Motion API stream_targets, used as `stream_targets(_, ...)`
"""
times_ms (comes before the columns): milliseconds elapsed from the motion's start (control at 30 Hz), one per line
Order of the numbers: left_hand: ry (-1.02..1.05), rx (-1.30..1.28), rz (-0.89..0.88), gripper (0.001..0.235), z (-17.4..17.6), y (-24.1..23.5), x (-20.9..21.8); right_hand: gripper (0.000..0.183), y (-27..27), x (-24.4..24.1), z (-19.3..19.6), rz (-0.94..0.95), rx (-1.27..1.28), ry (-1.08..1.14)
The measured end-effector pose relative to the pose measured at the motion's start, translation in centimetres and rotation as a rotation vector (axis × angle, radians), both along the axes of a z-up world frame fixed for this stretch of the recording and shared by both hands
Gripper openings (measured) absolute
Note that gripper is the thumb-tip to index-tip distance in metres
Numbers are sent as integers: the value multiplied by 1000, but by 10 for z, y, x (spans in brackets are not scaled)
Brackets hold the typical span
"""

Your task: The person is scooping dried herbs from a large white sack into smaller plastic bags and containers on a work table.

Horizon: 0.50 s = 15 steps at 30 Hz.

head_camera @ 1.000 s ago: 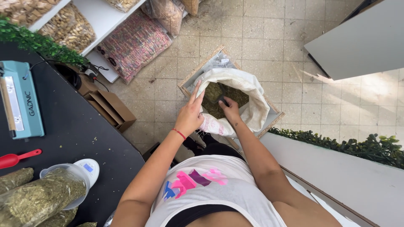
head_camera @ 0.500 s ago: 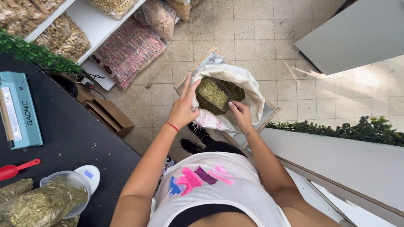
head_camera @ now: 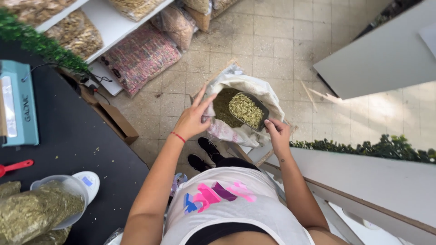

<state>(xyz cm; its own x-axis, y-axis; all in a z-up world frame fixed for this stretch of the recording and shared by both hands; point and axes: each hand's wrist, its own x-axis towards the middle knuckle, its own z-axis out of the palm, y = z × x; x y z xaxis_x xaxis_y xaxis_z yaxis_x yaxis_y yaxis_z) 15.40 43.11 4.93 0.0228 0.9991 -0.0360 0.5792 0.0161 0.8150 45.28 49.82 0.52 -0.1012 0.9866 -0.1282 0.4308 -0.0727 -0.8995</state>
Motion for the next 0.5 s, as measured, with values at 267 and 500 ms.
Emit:
stream_targets(267,-138,74,335,57,-9,-130,-59,13,4,-75,33,322,81,-20)
stream_targets(500,-57,107,787,51,13,-269,-60,16,-21,-219,53,812,95,53)
